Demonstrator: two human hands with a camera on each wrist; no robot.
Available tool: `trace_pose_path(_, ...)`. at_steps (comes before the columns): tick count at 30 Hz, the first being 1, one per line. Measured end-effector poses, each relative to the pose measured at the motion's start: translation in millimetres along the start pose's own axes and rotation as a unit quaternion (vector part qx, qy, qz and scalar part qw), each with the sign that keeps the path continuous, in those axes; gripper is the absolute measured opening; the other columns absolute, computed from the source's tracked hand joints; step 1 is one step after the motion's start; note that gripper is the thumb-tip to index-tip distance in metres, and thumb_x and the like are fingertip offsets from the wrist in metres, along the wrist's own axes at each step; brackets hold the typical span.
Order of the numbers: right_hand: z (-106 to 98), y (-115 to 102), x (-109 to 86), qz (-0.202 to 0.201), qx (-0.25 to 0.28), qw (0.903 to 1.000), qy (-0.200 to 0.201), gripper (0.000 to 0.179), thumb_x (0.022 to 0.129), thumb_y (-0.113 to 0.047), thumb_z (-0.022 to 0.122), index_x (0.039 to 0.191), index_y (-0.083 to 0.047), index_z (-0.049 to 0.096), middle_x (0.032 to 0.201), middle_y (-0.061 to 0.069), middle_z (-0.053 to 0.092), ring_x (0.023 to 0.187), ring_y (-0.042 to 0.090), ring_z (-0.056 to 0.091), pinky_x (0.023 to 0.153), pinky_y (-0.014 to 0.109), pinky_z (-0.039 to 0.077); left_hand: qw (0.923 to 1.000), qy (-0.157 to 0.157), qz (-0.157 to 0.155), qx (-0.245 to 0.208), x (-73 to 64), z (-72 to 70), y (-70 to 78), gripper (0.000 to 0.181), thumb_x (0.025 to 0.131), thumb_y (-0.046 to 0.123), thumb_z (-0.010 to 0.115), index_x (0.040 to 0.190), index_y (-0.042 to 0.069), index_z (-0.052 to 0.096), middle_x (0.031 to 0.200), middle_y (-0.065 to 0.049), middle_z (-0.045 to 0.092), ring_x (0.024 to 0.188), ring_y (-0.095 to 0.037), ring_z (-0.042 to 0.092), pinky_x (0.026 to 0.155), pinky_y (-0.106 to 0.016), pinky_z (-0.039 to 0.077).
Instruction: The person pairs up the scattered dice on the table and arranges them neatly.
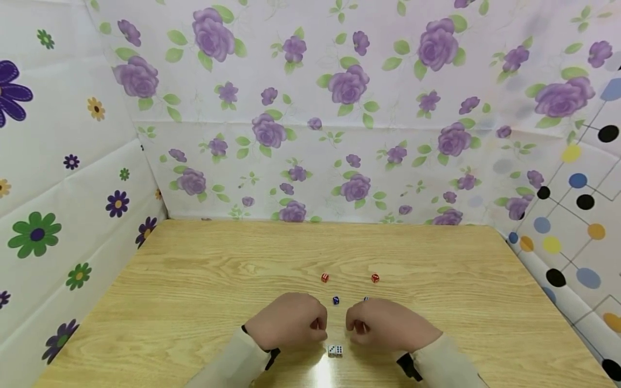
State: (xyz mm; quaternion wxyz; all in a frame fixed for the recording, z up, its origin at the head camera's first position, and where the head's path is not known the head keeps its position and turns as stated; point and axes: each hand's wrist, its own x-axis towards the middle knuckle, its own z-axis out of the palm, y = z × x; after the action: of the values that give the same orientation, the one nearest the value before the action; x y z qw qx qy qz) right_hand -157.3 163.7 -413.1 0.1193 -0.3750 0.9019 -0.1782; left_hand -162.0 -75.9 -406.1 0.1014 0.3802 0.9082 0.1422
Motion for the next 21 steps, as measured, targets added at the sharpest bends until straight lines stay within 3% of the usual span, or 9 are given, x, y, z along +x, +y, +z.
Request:
trace_pose_path(7, -12.4, 9.6, -4.2, 0.032, -0.02, 0.9981, 0.049, 0.006, 0.094, -0.015, 0.075, 0.099, -0.014, 0.073, 0.083, -0.017, 0.059, 0.069, 0.0, 0.05, 0.064, 0.025, 0.048, 0.999, 0.038, -0.024, 0.007, -4.3, -13.6, -12.7, 0.005, 0.094, 0.025, 0.074, 0.093, 0.02, 0.071, 0.082, 0.015, 0.062, 0.07, 0.0, 0.053, 0.066, -0.023, 0.049)
trace_pose_path(13, -14.8, 10.0, -5.9, 0.087, -0.066, 0.9867, 0.121, 0.008, 0.092, -0.015, 0.078, 0.097, -0.014, 0.072, 0.083, -0.012, 0.062, 0.072, 0.001, 0.053, 0.065, 0.028, 0.05, 0.9966, 0.074, -0.036, 0.01, -8.2, -16.0, -20.2, 0.018, 0.095, 0.025, 0.074, 0.109, 0.013, 0.07, 0.092, 0.004, 0.065, 0.074, -0.004, 0.056, 0.067, -0.025, 0.051)
trace_pose_path(21, -17.5, 9.0, -8.5, 0.124, -0.063, 0.9803, 0.14, 0.01, 0.091, -0.016, 0.079, 0.096, -0.016, 0.071, 0.081, -0.011, 0.059, 0.07, 0.002, 0.053, 0.063, 0.028, 0.049, 0.9961, 0.073, -0.048, 0.016, -8.1, -14.4, -25.0, 0.023, 0.096, 0.026, 0.074, 0.114, 0.011, 0.071, 0.099, 0.0, 0.067, 0.074, -0.005, 0.056, 0.068, -0.026, 0.052)
